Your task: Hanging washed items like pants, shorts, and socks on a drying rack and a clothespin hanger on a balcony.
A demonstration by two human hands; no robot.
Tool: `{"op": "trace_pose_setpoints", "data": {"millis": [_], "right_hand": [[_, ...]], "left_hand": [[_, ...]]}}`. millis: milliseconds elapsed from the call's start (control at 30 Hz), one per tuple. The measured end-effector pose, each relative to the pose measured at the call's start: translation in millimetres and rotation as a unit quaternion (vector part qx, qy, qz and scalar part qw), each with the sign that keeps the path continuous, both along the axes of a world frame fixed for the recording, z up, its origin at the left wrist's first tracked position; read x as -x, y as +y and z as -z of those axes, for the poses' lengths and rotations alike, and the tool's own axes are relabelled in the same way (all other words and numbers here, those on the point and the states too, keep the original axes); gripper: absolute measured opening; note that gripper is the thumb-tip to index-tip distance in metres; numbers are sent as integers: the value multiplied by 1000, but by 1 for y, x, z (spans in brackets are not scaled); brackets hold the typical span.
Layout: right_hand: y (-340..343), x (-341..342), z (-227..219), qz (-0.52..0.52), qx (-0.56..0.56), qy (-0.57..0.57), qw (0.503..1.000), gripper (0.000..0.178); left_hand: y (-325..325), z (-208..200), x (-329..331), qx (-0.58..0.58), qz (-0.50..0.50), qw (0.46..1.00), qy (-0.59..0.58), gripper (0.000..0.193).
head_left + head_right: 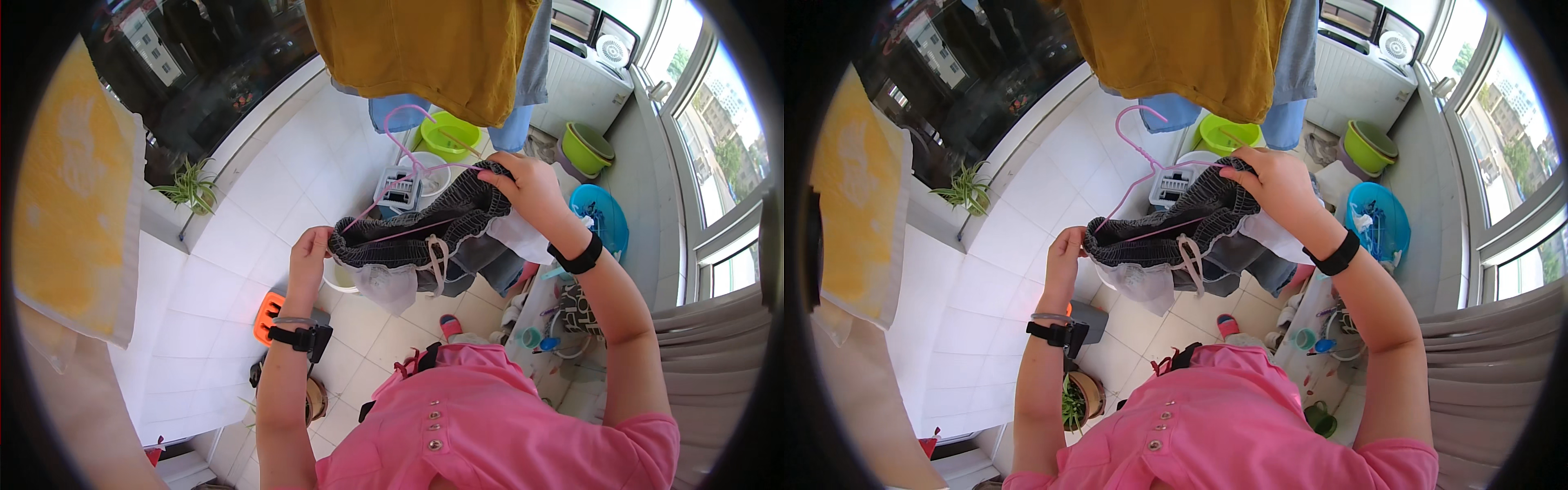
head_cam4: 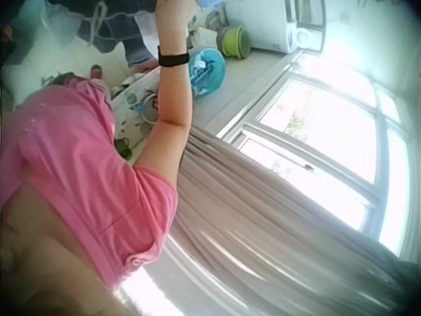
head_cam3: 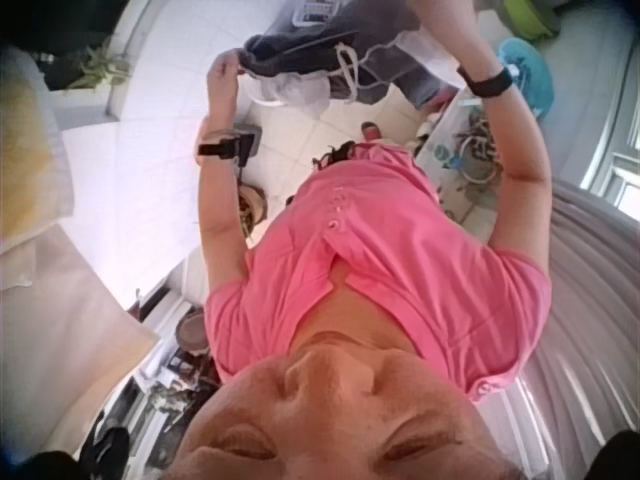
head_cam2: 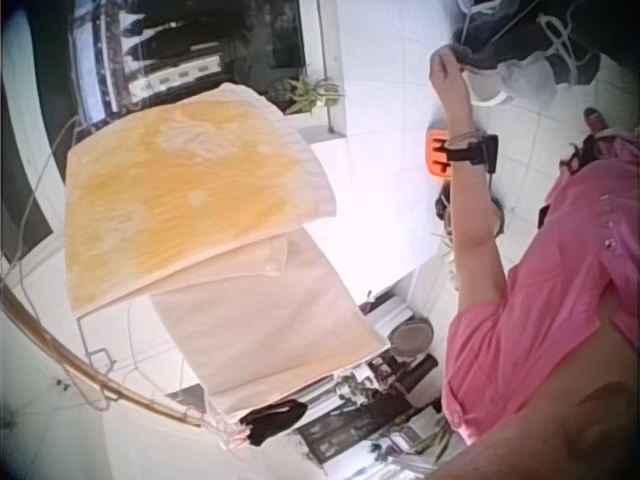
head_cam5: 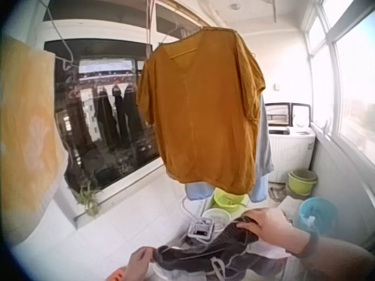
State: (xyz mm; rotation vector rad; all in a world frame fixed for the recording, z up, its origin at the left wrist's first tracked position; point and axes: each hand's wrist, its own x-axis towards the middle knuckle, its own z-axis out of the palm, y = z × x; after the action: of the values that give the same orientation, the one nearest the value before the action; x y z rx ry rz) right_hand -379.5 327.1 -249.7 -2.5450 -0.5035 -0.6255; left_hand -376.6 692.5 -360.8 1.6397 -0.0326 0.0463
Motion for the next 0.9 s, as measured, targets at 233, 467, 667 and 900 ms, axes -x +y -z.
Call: {"op": "trace_pose_setpoints", "data": {"millis": [233, 467, 667, 900], "right_hand": [[-5, 8, -7, -26, 36, -9, 999, 26], [-23, -2, 5, -110, 156, 5, 982, 25], [-13, 8, 26, -141, -28, 31, 989, 26], [-31, 6, 39, -73, -283, 138, 946, 25]], "left_hand": [[-15, -1, -6, -99, -18, 992, -72, 28], [-41, -70, -9, -117, 9, 990, -73, 27], [-66, -78, -9, -109, 101, 985, -88, 41], [-22, -96, 19, -317, 53, 873, -367, 29]]}}
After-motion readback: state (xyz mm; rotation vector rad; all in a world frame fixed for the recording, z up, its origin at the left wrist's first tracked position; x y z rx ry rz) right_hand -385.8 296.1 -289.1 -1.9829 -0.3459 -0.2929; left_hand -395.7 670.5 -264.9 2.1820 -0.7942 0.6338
